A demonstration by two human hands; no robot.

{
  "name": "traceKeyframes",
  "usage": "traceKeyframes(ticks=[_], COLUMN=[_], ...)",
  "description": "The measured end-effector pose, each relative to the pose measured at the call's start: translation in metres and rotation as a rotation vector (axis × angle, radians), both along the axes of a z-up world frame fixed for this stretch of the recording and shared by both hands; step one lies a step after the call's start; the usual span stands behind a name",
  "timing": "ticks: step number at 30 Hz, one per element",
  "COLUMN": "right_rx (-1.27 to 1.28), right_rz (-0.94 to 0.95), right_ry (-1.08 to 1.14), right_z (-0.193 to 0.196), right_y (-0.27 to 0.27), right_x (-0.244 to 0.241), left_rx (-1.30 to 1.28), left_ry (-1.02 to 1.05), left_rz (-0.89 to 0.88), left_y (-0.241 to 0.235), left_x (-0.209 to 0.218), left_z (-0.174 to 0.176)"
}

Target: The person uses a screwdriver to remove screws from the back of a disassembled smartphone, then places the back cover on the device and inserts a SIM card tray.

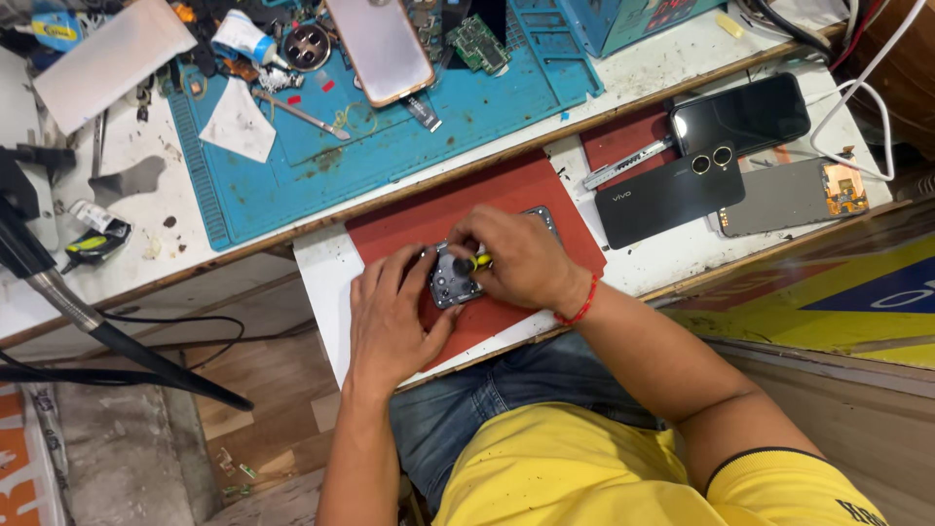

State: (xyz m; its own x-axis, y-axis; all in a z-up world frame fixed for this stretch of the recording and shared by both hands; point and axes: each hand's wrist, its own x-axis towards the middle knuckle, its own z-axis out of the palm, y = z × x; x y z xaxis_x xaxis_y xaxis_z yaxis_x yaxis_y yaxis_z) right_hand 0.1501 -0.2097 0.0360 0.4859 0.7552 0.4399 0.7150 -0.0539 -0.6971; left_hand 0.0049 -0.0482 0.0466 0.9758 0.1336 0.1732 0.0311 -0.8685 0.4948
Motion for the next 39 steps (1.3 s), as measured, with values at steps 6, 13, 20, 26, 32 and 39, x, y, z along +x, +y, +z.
traceKeyframes(ticks=[6, 13, 20, 26, 32, 39], right_rx=[-0.123, -0.454, -0.502, -0.534, -0.524, -0.546], right_rz=[-0.077, -0.07, 0.001, 0.11, 0.185, 0.196], right_ry=[-0.149, -0.129, -0.132, -0.221, -0.264, -0.326], right_z=[0.015, 0.013, 0.02, 0.015, 0.012, 0.018], right_y=[-0.017, -0.05, -0.027, -0.011, 0.004, 0.009], right_x=[0.018, 0.005, -0.006, -0.003, -0.006, -0.01], left_rx=[0.08, -0.048, -0.067, -0.101, -0.13, -0.158], left_ry=[-0.079, -0.079, -0.175, -0.19, -0.218, -0.24], left_rz=[-0.007, 0.063, 0.05, 0.048, 0.05, 0.056], left_y=[0.005, 0.011, 0.016, 0.018, 0.02, 0.021], left_x=[0.016, -0.009, -0.012, -0.018, -0.02, -0.02], left_z=[0.005, -0.031, -0.028, -0.04, -0.042, -0.046])
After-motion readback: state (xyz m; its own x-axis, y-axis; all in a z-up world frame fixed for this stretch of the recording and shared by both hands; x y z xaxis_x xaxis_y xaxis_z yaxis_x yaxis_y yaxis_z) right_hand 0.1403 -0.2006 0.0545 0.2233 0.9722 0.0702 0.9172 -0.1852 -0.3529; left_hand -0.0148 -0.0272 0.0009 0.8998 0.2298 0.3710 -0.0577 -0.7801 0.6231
